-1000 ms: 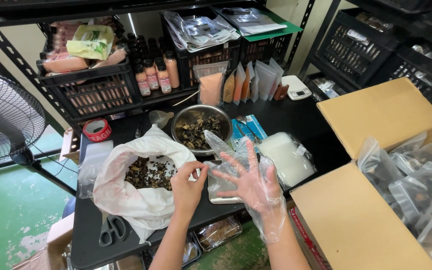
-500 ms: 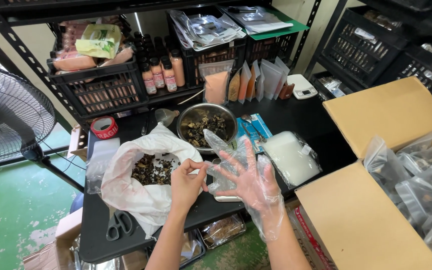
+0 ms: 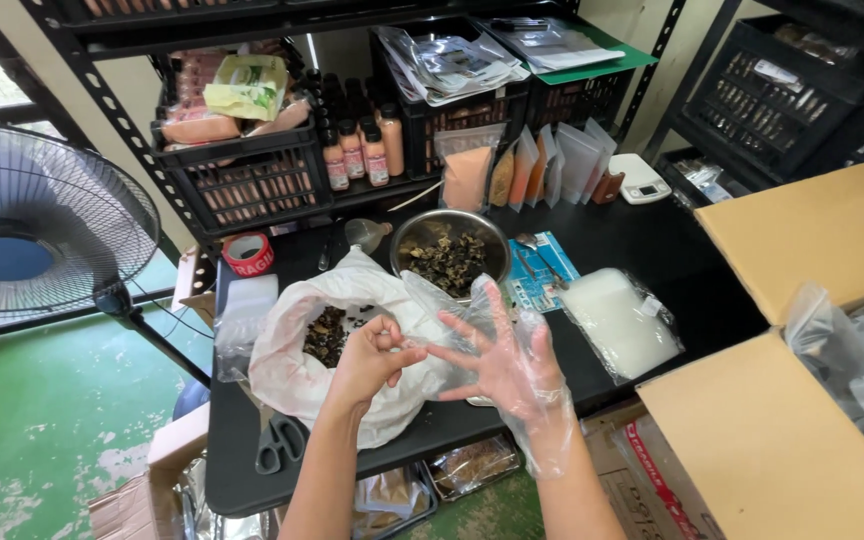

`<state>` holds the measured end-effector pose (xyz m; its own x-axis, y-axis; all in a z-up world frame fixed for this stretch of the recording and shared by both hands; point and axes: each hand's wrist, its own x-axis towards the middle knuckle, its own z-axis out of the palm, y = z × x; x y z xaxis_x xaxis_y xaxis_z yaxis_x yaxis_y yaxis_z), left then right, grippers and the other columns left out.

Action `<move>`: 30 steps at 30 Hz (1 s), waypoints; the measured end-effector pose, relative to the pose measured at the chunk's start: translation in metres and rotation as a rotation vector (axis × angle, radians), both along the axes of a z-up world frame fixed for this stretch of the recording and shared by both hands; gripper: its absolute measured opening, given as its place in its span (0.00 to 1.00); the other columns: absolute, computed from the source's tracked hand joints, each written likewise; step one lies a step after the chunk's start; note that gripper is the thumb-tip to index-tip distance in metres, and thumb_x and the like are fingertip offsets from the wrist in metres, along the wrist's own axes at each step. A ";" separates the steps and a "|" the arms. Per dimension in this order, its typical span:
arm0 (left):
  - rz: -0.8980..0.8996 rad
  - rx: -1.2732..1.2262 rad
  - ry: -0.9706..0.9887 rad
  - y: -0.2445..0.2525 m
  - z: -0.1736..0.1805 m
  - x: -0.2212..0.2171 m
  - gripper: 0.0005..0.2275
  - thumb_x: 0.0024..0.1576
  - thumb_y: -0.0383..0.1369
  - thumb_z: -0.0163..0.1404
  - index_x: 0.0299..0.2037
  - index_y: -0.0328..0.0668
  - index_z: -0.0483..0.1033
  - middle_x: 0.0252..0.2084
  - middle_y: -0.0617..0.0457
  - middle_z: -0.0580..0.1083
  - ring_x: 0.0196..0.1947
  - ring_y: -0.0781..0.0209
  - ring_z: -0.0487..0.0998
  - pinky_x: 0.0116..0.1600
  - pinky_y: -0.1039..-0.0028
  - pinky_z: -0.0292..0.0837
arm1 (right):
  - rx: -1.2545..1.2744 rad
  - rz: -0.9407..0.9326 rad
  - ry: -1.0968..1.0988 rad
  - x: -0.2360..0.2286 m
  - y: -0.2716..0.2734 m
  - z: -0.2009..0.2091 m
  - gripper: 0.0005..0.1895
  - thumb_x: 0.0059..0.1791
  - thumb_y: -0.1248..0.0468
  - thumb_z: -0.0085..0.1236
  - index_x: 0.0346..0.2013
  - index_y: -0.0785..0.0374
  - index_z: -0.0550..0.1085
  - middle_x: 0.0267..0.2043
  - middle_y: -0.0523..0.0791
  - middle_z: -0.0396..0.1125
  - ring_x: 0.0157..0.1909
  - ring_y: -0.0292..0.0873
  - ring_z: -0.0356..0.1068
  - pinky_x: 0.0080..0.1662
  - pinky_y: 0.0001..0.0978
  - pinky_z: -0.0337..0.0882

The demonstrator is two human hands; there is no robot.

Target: The person puts on a disposable glove, then scoops dried material from a large white bag into small clear plastic bags using a digital scale to measure portions. The person places the filled bags into a cardboard box.

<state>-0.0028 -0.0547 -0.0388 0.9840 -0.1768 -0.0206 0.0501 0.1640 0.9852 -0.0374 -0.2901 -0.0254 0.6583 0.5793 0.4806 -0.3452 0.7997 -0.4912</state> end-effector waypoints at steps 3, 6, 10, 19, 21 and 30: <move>-0.105 -0.105 0.033 0.020 -0.022 0.016 0.18 0.46 0.13 0.63 0.32 0.40 0.65 0.25 0.53 0.71 0.10 0.69 0.64 0.16 0.79 0.56 | 0.036 0.045 0.008 0.002 0.010 -0.003 0.46 0.48 0.31 0.57 0.74 0.21 0.43 0.80 0.56 0.34 0.75 0.74 0.41 0.57 0.89 0.51; -0.172 -0.178 0.059 0.035 -0.011 0.011 0.16 0.48 0.12 0.61 0.31 0.39 0.65 0.23 0.57 0.66 0.14 0.68 0.66 0.21 0.78 0.64 | 0.035 0.050 -0.024 0.000 0.024 0.003 0.46 0.48 0.31 0.54 0.75 0.22 0.42 0.80 0.56 0.35 0.75 0.74 0.42 0.57 0.89 0.49; -0.242 -0.367 0.127 0.079 -0.019 0.013 0.15 0.50 0.13 0.59 0.32 0.39 0.65 0.25 0.59 0.65 0.18 0.69 0.67 0.26 0.77 0.70 | 0.072 0.070 0.000 -0.001 0.038 0.002 0.46 0.47 0.30 0.56 0.74 0.22 0.45 0.80 0.57 0.34 0.74 0.77 0.41 0.56 0.90 0.49; 0.094 -0.013 -0.011 0.101 0.043 -0.032 0.04 0.55 0.26 0.61 0.37 0.36 0.81 0.28 0.54 0.74 0.28 0.65 0.75 0.39 0.74 0.79 | 0.225 -0.169 0.116 -0.016 0.065 0.024 0.47 0.42 0.32 0.61 0.71 0.22 0.51 0.78 0.59 0.39 0.72 0.80 0.43 0.54 0.97 0.47; 0.087 0.233 -0.105 0.072 0.053 -0.047 0.09 0.47 0.32 0.70 0.33 0.38 0.87 0.26 0.51 0.78 0.28 0.66 0.74 0.33 0.78 0.74 | 0.198 -0.193 0.060 -0.015 0.076 0.029 0.43 0.42 0.30 0.57 0.70 0.23 0.55 0.78 0.57 0.41 0.72 0.78 0.43 0.55 0.95 0.48; 0.162 0.277 -0.022 0.054 0.020 -0.041 0.09 0.43 0.33 0.71 0.31 0.43 0.87 0.23 0.58 0.77 0.24 0.73 0.75 0.34 0.84 0.73 | 0.134 -0.247 0.042 -0.017 0.093 0.032 0.44 0.42 0.31 0.60 0.70 0.21 0.54 0.78 0.57 0.41 0.73 0.77 0.42 0.57 0.91 0.51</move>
